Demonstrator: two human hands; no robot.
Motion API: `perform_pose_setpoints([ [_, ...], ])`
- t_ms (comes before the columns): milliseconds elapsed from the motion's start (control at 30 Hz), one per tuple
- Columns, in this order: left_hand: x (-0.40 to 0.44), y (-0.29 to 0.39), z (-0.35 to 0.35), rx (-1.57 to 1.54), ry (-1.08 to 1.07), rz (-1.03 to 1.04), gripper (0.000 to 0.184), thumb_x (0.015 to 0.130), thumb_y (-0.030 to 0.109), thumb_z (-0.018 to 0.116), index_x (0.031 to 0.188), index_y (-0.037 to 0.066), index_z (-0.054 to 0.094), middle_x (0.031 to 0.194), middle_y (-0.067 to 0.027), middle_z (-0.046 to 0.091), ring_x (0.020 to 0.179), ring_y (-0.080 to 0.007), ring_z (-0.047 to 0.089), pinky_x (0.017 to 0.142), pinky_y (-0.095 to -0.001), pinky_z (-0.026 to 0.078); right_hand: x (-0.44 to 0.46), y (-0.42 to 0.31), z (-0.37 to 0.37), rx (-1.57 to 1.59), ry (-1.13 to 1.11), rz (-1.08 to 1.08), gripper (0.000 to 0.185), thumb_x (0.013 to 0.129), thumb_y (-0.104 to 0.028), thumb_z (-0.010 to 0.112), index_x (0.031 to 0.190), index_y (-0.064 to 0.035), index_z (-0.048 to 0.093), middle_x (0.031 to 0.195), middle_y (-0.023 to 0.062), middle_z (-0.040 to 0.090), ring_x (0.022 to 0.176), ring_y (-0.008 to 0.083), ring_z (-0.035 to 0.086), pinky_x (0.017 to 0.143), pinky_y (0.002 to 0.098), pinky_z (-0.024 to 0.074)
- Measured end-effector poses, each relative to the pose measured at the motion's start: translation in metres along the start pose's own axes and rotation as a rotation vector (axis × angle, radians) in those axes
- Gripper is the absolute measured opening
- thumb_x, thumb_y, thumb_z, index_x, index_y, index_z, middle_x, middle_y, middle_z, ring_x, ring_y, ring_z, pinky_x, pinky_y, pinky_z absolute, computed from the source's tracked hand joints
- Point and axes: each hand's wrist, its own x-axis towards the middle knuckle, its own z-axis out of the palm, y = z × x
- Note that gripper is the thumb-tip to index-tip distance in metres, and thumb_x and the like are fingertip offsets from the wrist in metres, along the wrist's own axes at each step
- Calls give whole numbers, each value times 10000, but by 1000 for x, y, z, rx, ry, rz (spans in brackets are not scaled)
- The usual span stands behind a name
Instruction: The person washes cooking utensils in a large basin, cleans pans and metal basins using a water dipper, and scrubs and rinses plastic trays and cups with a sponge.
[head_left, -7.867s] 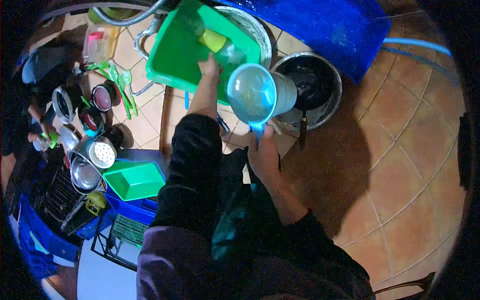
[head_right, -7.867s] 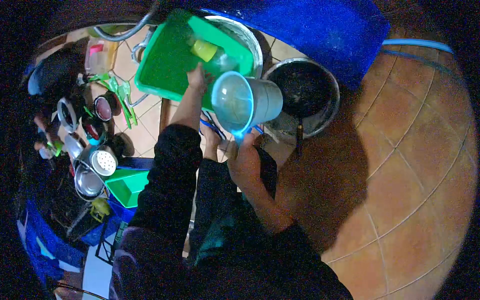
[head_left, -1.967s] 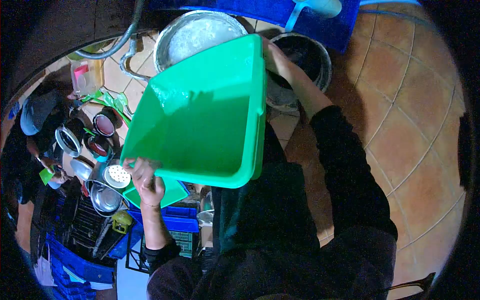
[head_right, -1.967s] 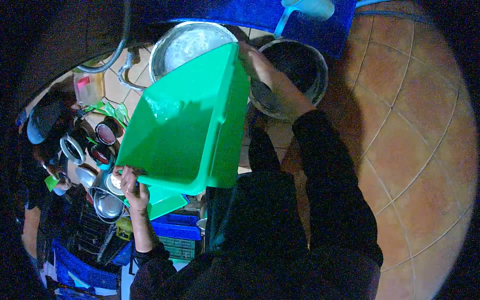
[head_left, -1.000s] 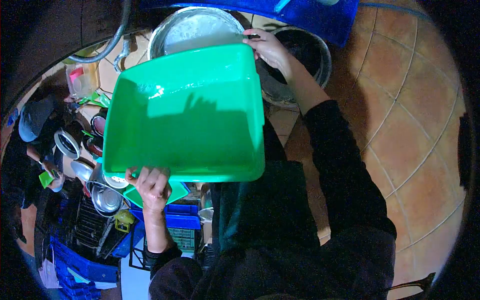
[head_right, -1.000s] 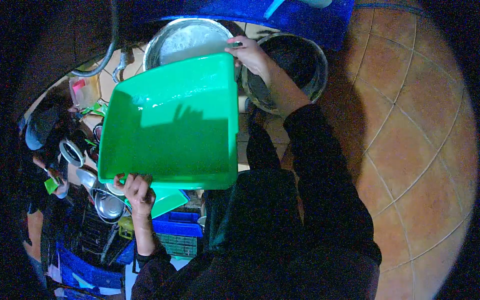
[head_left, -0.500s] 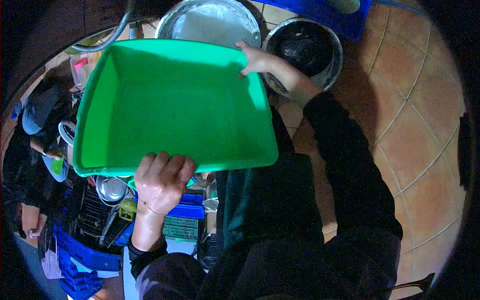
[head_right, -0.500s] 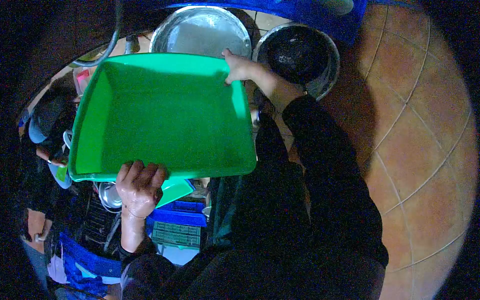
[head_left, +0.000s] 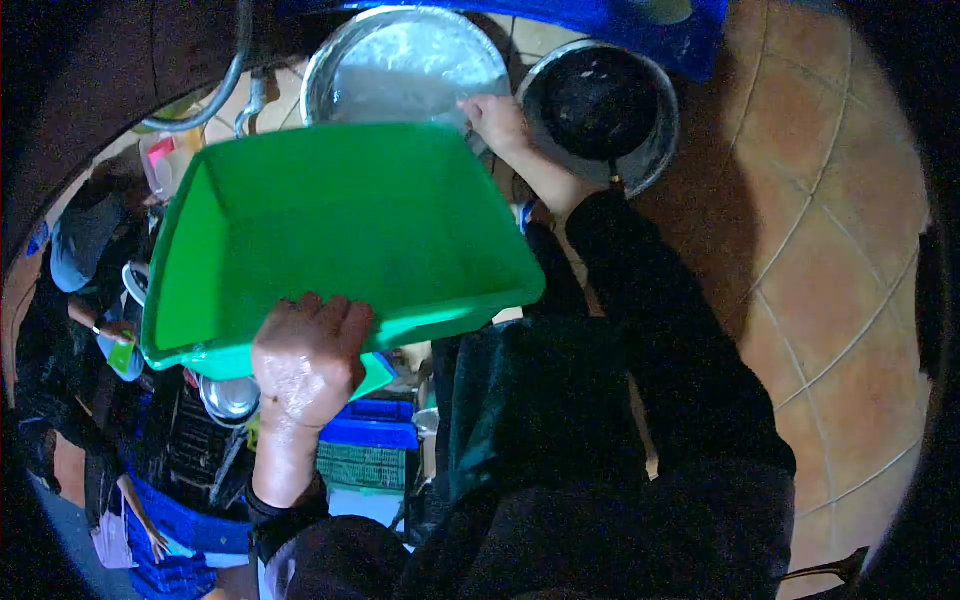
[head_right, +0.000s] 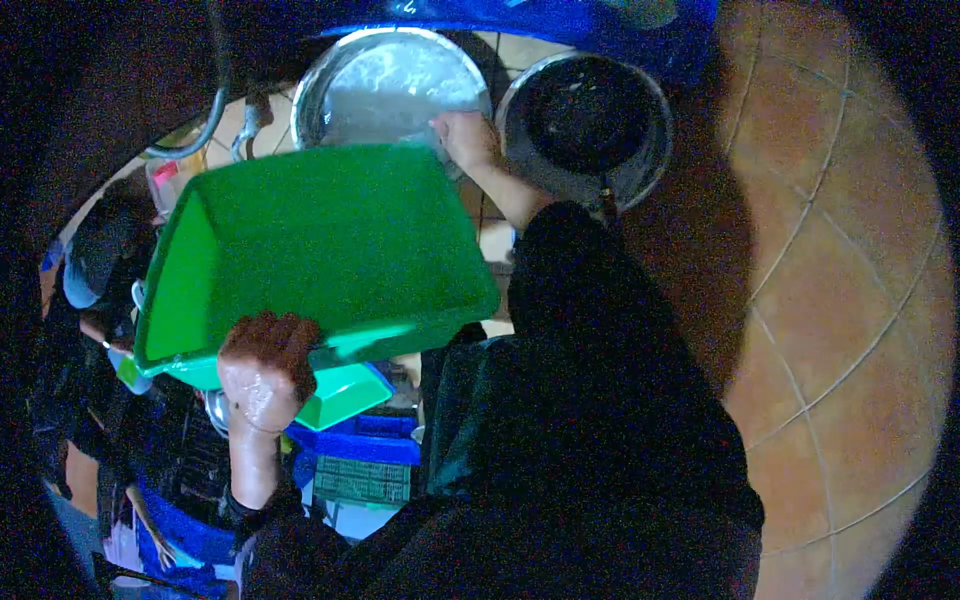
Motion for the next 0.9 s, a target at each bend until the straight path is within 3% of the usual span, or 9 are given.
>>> perform_pose_setpoints([
  [67,-1,-7,2,-34,91,-13,226,527,72,541,751,99,551,663,-66,512,624,-259,508,559,-380,405,1,-18,-38,-64,129,-18,262,819,-330,513,772,-109,645,679,156,592,630,378,571,579,448,458],
  [200,-11,-18,12,20,75,-82,195,519,65,538,711,97,528,644,-52,486,637,-244,510,557,-357,413,36,6,-63,-252,-111,86,195,789,-158,507,955,-107,594,764,214,608,787,369,598,710,428,481],
  [267,-17,-21,18,42,134,-116,202,529,58,537,728,97,543,664,-55,503,660,-248,517,582,-364,424,48,29,-61,-227,260,-344,293,712,20,512,990,-45,575,988,217,588,894,324,595,744,374,479],
  [300,-19,-22,19,51,96,-144,200,541,60,540,738,93,551,681,-59,515,672,-250,522,599,-371,429,63,40,-69,320,-126,76,439,662,120,478,1083,6,528,1187,203,493,1017,268,551,812,331,459],
  [333,-22,-24,21,47,98,-146,200,541,60,540,738,93,551,681,-59,515,672,-250,522,599,-371,429,64,25,-90,729,-101,223,488,693,106,481,1176,49,447,1168,186,512,997,270,558,812,310,456],
  [433,-33,-32,34,92,150,-220,212,560,62,536,769,75,567,730,-69,553,698,-261,533,603,-379,426,90,35,-108,1037,-39,273,469,740,81,482,1204,75,411,1153,192,516,975,271,565,805,305,462],
  [500,-38,-36,40,84,171,-258,216,567,57,534,779,70,572,736,-75,556,704,-266,533,608,-383,423,124,82,-93,1471,109,-44,400,787,17,511,1173,75,421,1084,188,552,901,258,590,760,295,477],
  [800,-71,-63,91,11,356,-424,223,596,-20,512,798,52,574,766,-103,548,749,-297,527,667,-397,408,247,161,-133,1442,95,297,209,870,-255,466,852,-52,515,615,63,571,420,171,502,393,323,419],
  [900,-87,-75,118,-201,400,-592,246,647,-41,504,884,-6,558,824,-155,563,765,-334,541,692,-396,428,286,202,-140,1336,221,393,306,886,-325,430,1030,-54,442,783,92,549,562,219,517,546,358,462],
])
